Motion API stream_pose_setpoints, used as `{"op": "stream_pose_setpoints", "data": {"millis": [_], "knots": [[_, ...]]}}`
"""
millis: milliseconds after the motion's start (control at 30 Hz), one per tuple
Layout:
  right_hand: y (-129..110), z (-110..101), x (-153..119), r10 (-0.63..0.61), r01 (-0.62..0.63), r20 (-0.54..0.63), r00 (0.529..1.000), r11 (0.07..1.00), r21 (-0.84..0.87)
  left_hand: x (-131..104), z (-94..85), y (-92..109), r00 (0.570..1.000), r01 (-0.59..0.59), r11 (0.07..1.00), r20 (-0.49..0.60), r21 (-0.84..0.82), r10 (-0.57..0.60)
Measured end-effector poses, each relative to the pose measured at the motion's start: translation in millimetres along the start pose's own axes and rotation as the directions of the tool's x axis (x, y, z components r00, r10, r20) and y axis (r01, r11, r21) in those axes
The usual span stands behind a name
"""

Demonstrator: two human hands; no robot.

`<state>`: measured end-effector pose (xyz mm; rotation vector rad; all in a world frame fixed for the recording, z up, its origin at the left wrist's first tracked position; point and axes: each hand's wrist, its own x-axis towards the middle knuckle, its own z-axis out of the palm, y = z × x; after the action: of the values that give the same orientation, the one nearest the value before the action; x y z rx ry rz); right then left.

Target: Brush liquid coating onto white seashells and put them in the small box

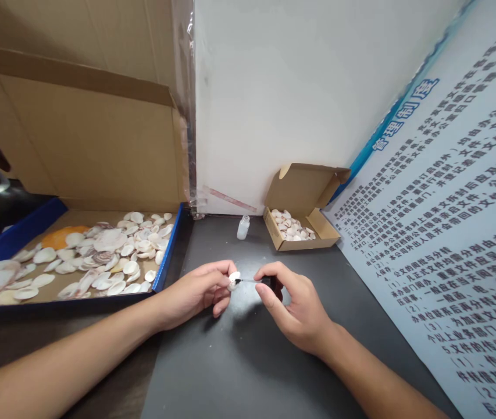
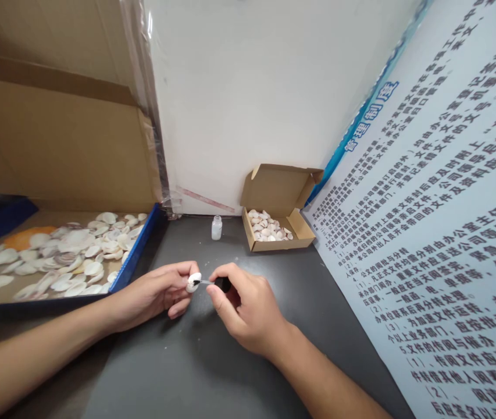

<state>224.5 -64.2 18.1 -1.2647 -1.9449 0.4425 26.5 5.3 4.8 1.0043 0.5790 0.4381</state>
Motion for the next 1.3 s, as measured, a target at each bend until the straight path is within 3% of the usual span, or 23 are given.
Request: {"op": "stream_pose_setpoints", "data": {"millis": [233, 500, 733, 967, 1133, 1300], "knots": [[-1.9, -0.9, 1.6, 0.025, -0.025, 0.052, 0.998, 1.0, 0.004, -0.2, 0.5, -0.4, 1.0, 0.0, 1.0, 0.001, 0.009, 0.0], [1.3, -1.4, -1.9, -0.007, 0.007, 0.007, 1.0, 0.999, 0.037, -0.5, 1.1, -0.1, 1.0, -0.003, 1.0, -0.007, 0.019, 0.004], [0.1, 0.1, 1.3, 0.043, -0.043, -0.01, 0.999, 0.999, -0.021, 0.4, 0.4, -0.6, 1.0, -0.007, 1.0, 0.012, 0.019, 0.007], [0.6, -1.0, 0.1, -0.023, 0.024, -0.016, 1.0, 0.999, 0.028, -0.1, 1.2, -0.1, 1.0, -0.009, 1.0, 0.002, 0.016, 0.009], [0.9, -0.4, 1.1, 0.022, -0.024, -0.044, 0.999, 0.999, -0.042, -0.3, 0.6, 0.0, 1.0, -0.013, 1.0, 0.008, 0.02, 0.013], [0.6, -1.1, -0.8, -0.043, 0.046, -0.057, 0.997, 0.997, 0.055, -0.9, -0.1, -1.0, 1.0, -0.01, 1.0, 0.005, 0.019, 0.01]]}}
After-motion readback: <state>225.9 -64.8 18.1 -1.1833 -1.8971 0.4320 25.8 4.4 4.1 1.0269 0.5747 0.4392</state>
